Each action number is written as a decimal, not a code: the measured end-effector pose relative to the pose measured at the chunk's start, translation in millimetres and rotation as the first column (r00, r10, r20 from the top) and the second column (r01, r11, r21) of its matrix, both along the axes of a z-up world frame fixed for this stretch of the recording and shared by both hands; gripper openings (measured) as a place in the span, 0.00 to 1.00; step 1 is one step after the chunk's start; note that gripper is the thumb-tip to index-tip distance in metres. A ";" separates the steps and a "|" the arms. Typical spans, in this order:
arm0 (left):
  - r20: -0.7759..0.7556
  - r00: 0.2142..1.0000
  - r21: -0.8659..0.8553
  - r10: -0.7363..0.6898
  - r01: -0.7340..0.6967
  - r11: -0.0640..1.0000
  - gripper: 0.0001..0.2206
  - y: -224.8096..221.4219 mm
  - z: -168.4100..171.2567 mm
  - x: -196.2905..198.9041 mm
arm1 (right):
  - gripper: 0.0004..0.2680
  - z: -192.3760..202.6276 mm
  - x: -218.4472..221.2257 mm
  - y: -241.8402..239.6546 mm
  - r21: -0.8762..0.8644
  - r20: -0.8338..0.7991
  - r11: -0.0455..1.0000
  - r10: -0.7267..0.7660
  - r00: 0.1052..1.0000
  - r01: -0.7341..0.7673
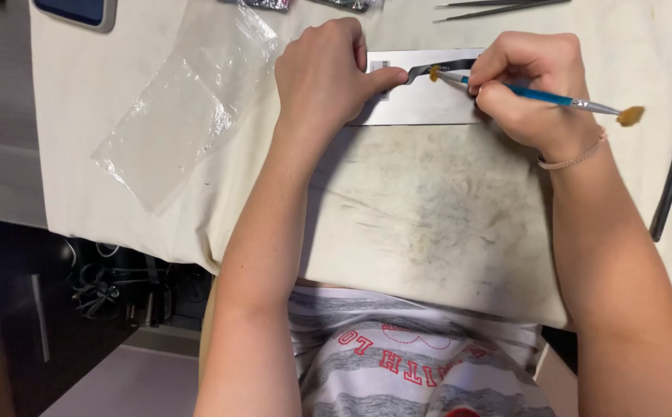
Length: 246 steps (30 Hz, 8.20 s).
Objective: Applying adhesive to a mobile phone screen and spreading it evenly with a brush during a repair process.
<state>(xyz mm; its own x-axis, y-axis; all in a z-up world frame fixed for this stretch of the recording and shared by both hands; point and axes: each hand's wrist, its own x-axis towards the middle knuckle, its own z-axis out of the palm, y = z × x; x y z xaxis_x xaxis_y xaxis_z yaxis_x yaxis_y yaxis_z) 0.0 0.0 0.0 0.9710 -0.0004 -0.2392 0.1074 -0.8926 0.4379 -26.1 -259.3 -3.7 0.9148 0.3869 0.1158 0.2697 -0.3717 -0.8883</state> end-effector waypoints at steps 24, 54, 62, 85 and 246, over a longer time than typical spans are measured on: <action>0.079 0.997 -0.023 -0.028 0.029 0.999 0.31 3.8 -3.3 -0.9 | 0.07 -41.3 6.3 -23.2 0.298 -0.273 0.926 -0.150 0.950 0.232; 0.034 0.999 0.001 -0.028 0.028 1.000 0.28 1.7 0.1 -0.9 | 0.03 -40.6 11.5 -33.3 0.166 -0.277 0.964 -0.156 0.948 0.207; 0.029 0.999 0.003 -0.028 0.028 1.000 0.29 1.9 2.9 -1.2 | 0.03 -32.8 13.6 -30.7 0.062 -0.330 0.961 -0.236 0.914 0.270; 0.024 0.999 0.009 -0.040 0.040 0.999 0.28 0.0 2.3 -2.2 | 0.06 -20.6 11.5 -36.7 0.077 -0.343 0.991 -0.079 0.936 0.112; -0.553 0.802 -0.618 -0.225 -0.576 -0.535 0.50 -48.8 1.4 -16.7 | 0.18 26.2 -72.1 3.1 0.079 0.572 0.915 -0.367 0.733 0.396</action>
